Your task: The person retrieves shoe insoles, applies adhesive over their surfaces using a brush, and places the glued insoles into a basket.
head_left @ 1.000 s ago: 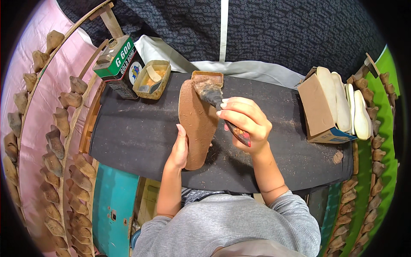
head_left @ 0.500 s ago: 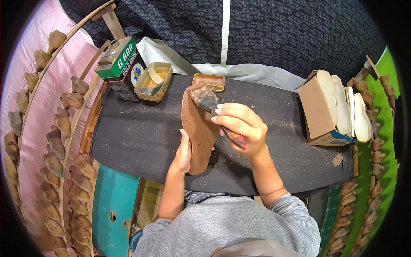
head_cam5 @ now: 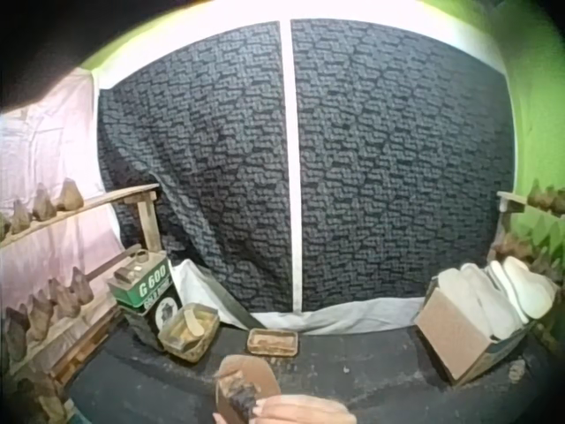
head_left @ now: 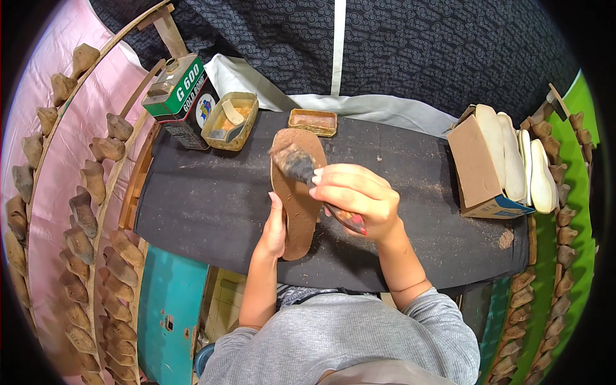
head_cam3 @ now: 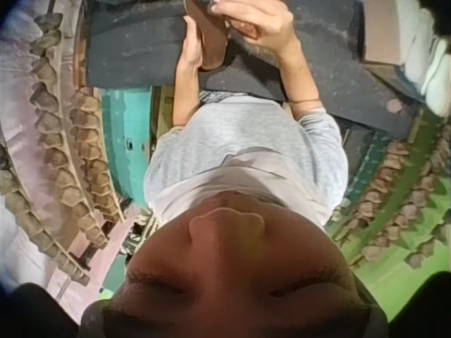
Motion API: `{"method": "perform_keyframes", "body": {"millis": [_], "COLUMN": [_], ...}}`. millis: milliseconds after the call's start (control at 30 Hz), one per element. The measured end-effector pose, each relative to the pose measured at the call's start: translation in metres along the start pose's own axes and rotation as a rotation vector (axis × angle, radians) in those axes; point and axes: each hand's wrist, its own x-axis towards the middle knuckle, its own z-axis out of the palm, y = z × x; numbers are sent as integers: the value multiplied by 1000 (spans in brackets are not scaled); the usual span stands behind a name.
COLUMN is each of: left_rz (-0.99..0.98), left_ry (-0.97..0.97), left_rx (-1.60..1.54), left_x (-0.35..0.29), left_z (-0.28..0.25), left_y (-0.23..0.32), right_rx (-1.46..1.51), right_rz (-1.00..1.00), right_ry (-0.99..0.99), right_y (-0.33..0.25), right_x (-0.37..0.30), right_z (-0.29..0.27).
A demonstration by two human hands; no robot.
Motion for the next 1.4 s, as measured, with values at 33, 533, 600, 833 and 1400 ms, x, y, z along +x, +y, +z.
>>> {"method": "perform_keyframes", "body": {"millis": [33, 533, 600, 833, 1400], "left_rz": [-5, 19, 43, 60, 98], "left_ry": [44, 7, -59, 19, -23], "left_rx": [20, 45, 21, 14, -204], "left_x": [-1, -2, -3, -4, -1], "left_z": [5, -4, -17, -5, -16], "left_y": [2, 5, 4, 10, 11], "right_rx": [-1, -212, -301, -152, 20], "right_rz": [-1, 115, 235, 81, 217], "right_ry": [1, 201, 291, 220, 151], "right_y": [1, 4, 6, -2, -11], "right_x": [1, -8, -10, -12, -34], "right_z": [2, 10, 6, 5, 2]}}
